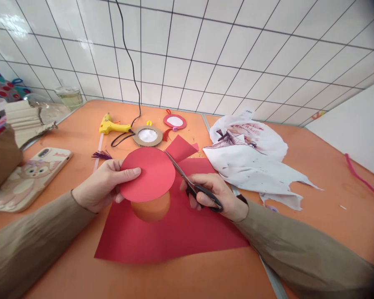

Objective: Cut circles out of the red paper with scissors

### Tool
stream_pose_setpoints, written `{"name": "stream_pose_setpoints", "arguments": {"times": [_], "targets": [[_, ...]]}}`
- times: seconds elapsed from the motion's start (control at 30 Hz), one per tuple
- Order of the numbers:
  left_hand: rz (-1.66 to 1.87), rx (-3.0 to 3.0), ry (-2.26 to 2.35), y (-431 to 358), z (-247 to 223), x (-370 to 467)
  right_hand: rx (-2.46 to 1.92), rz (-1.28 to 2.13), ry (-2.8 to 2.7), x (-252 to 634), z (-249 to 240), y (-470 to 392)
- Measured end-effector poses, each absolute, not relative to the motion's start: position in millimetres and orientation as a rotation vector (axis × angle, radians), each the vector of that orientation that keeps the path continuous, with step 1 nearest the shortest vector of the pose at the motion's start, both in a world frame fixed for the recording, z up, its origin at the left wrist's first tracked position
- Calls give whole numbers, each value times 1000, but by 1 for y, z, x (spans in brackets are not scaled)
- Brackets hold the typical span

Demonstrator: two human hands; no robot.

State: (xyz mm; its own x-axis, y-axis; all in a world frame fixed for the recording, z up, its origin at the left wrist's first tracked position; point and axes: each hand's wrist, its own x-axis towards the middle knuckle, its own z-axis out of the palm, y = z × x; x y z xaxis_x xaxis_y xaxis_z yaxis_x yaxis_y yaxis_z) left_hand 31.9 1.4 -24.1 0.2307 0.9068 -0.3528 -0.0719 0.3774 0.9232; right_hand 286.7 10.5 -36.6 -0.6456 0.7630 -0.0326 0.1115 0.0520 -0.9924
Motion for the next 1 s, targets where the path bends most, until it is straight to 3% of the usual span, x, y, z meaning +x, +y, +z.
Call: {"name": "stream_pose_setpoints", "arguments": {"times": [1.0], "targets": [[822,918,1122,2,-25,33,-891,1659,-1789,285,-35,10]]}}
